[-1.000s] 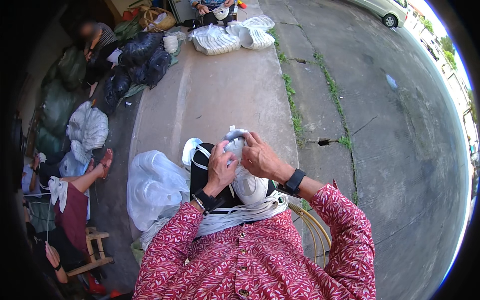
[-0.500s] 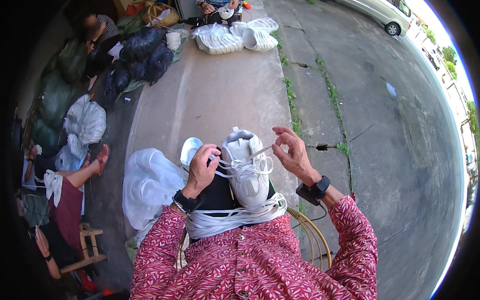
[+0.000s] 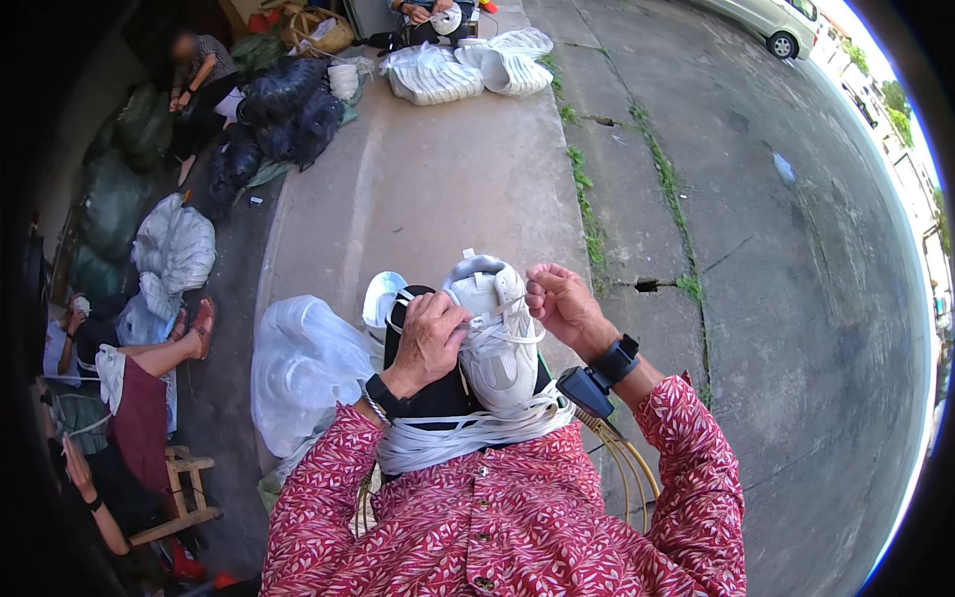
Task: The recorder is threading and lacing white shoe components together using white cord.
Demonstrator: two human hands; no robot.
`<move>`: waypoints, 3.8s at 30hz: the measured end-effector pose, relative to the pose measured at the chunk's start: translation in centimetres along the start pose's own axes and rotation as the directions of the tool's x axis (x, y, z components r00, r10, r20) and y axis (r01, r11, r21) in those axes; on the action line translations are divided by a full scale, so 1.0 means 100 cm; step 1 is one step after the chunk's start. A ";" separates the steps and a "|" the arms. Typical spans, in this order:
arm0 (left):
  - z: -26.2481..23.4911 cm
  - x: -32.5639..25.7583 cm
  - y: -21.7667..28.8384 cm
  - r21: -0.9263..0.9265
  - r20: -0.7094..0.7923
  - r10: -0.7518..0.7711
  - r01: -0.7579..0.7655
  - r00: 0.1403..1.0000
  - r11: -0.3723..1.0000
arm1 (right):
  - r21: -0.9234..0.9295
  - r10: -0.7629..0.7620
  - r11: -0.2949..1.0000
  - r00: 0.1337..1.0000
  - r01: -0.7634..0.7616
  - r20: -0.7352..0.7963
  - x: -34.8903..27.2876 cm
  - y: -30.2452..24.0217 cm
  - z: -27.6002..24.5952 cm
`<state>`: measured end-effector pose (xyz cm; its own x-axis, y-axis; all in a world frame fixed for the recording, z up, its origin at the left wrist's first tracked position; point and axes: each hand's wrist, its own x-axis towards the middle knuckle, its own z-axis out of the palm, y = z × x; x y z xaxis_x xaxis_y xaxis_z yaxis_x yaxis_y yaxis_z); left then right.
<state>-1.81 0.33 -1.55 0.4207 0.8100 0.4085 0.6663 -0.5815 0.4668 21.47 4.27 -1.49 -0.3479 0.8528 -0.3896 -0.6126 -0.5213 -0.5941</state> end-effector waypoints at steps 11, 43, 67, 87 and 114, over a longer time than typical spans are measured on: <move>-0.004 0.000 -0.012 0.096 0.071 0.021 -0.028 0.997 0.995 | 0.243 -0.188 0.943 0.966 0.228 -0.175 -0.023 -0.090 -0.065; 0.025 -0.008 0.017 -0.017 -0.030 -0.190 0.189 0.981 0.982 | -0.887 -0.274 -0.023 0.850 0.461 0.449 -0.024 0.033 0.013; 0.014 -0.001 -0.005 -0.182 0.127 -0.219 0.240 0.967 0.954 | -0.875 -0.084 -0.051 0.871 0.482 0.485 -0.015 0.023 0.015; 0.024 -0.007 0.020 0.086 -0.137 -0.119 0.132 0.983 0.988 | -0.841 -0.161 -0.085 0.826 0.534 0.540 -0.008 0.026 0.014; -0.025 -0.019 -0.035 -0.165 0.151 -0.442 0.464 0.884 0.870 | -0.820 -0.038 -0.195 0.831 0.539 0.555 -0.010 0.013 0.017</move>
<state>-6.48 0.68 -2.00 0.1702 0.9848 0.0360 0.6732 -0.1429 0.7255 19.82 2.82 -0.68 -0.6600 0.7459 0.0894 0.5138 0.5350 -0.6707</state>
